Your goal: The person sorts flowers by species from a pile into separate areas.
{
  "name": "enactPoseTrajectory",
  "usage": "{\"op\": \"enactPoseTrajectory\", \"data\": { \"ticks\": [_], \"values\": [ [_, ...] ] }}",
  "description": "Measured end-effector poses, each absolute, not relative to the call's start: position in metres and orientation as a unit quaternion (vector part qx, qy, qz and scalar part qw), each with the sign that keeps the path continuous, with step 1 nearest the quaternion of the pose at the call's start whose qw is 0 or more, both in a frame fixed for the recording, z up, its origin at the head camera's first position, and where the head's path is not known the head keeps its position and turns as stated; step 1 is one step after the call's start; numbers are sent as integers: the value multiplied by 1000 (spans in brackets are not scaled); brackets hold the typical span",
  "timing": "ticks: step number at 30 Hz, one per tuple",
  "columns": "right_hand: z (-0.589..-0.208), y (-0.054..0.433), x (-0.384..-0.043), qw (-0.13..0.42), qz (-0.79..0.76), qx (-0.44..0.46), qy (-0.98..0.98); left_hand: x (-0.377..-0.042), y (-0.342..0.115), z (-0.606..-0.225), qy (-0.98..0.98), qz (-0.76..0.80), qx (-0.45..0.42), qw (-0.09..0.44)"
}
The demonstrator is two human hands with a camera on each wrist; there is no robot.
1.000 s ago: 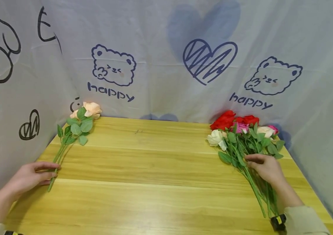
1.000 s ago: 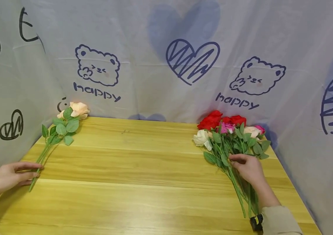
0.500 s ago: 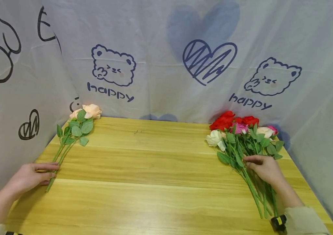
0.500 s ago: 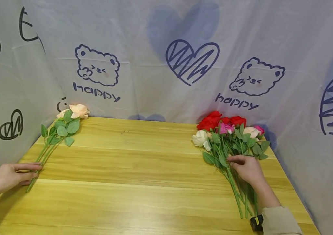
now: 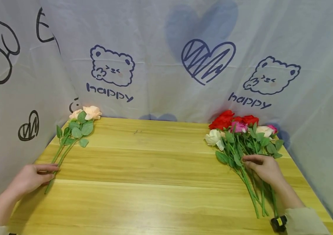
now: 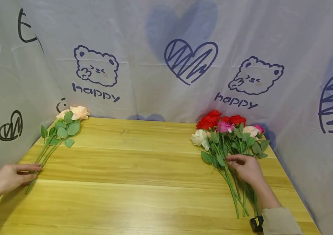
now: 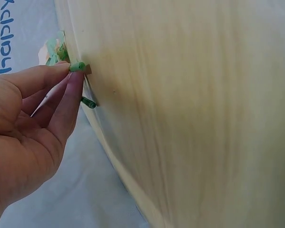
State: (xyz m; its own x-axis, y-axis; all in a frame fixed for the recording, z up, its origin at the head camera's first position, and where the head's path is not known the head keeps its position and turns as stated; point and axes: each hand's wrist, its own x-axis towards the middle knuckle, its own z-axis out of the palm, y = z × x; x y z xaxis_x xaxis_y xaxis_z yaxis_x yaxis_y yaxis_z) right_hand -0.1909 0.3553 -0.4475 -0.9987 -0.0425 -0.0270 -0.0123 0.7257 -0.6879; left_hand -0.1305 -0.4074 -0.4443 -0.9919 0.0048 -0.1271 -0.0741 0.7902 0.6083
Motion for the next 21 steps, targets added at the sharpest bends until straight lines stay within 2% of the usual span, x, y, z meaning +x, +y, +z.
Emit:
{"op": "enactPoseTrajectory", "data": {
  "ticks": [11,21],
  "values": [
    [-446,356,-188,2,-371,-10,929,-131,-406,-444,961,274,3,39],
    [-442,353,-189,-11,-393,3,919,-132,-403,-444,957,288,-13,36]
  ]
}}
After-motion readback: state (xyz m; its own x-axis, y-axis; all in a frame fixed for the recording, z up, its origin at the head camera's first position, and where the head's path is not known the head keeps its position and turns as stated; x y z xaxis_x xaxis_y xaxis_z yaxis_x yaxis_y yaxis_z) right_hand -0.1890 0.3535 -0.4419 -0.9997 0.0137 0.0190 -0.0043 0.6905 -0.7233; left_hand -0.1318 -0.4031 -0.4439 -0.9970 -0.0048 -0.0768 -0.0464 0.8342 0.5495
